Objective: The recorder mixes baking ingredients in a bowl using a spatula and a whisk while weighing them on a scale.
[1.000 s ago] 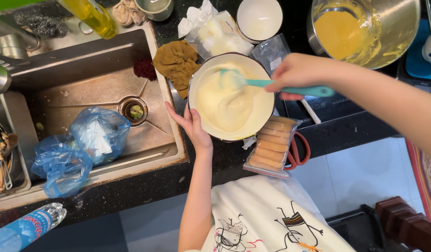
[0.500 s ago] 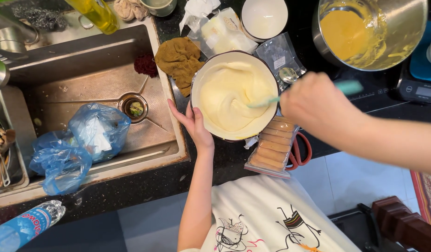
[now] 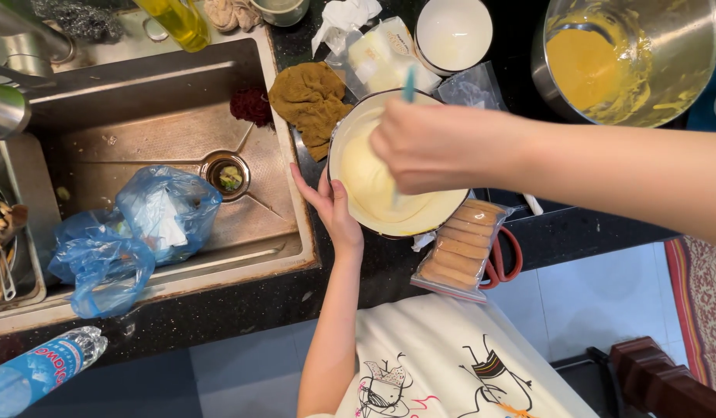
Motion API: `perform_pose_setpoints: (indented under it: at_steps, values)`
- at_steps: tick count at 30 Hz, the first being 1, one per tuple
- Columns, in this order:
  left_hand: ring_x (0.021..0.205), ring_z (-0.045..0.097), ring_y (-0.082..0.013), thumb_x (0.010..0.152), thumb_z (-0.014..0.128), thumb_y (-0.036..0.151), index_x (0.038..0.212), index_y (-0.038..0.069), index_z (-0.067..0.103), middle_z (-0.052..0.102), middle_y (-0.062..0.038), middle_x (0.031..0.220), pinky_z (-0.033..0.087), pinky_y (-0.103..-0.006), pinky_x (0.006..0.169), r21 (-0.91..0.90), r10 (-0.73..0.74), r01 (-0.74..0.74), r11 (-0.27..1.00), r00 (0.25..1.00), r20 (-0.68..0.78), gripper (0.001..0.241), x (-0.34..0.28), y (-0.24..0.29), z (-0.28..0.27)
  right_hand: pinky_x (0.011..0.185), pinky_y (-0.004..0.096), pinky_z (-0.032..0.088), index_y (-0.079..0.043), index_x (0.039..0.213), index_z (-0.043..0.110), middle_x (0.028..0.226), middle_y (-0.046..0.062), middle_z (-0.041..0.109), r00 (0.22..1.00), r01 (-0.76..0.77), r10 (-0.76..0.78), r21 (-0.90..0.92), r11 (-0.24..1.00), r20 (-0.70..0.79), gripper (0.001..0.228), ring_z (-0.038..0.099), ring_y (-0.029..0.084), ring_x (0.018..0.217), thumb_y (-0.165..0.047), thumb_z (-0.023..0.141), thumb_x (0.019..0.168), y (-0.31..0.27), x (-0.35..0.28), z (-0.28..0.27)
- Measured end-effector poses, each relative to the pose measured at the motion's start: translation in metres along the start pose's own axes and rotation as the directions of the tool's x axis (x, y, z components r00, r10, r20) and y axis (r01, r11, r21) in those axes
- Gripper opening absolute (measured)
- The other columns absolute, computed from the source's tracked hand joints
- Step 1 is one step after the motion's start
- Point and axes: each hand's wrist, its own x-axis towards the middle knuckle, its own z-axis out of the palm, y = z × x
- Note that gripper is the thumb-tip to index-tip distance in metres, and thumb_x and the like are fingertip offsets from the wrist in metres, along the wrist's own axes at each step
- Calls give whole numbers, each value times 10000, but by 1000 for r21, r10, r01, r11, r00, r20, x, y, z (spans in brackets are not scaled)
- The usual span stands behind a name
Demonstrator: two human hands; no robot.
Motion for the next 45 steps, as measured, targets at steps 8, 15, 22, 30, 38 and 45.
perform_pose_setpoints:
  at_steps: [8, 15, 22, 30, 38, 45]
  values:
    - [1409, 471, -275, 1084, 526, 403, 1670, 163, -101, 500, -218, 1534, 277, -424, 1229, -47, -31, 30, 998, 999, -7, 891, -2, -3, -1, 497, 316, 375, -169, 570, 690, 571, -17, 653, 989, -134, 118, 184, 974, 91, 159, 627, 173, 545, -207, 699, 725, 26, 55, 22]
    - [1395, 486, -279, 1089, 532, 374, 1665, 152, -105, 513, -207, 1510, 295, -431, 1225, -5, -13, 13, 1000, 1000, -2, 887, -3, -4, -1, 576, 350, 561, -145, 670, 740, 651, 58, 709, 881, -436, 347, 266, 860, 321, 54, 731, 215, 652, -195, 755, 655, 40, 28, 61]
    - [1375, 519, -281, 1106, 511, 342, 1663, 126, -118, 544, -205, 1484, 311, -435, 1223, 82, 28, -25, 996, 999, -37, 868, -7, 3, 7, 669, 406, 621, -254, 1001, 805, 842, 82, 774, 649, -691, 404, 277, 668, 644, 215, 774, 273, 766, -187, 655, 863, -2, -59, 98]
    - [1382, 522, -299, 1109, 503, 331, 1664, 169, -102, 524, -249, 1509, 327, -458, 1221, 58, 43, -38, 998, 994, -100, 837, -10, 0, 12, 805, 454, 637, -152, 1007, 808, 941, 139, 782, 365, -911, -77, 373, 173, 928, 215, 779, 332, 876, -163, 692, 826, -91, -85, 75]
    - [1419, 478, -313, 1098, 502, 317, 1659, 194, -116, 443, -272, 1560, 308, -471, 1219, 40, -7, 12, 999, 993, -119, 844, -11, -3, 8, 536, 361, 566, -71, 1059, 679, 692, 151, 699, 667, -715, -121, 586, -381, 736, 346, 705, 269, 562, -388, 548, 1017, -116, -20, 41]
    - [1418, 489, -301, 1117, 474, 274, 1649, 194, -149, 473, -266, 1558, 303, -455, 1228, 79, 12, -4, 997, 995, -97, 824, -10, -1, 6, 375, 302, 346, -44, 1109, 576, 590, 26, 489, 506, -429, -276, -40, -902, 817, 290, 464, 137, 455, -271, 636, 938, -63, -27, 90]
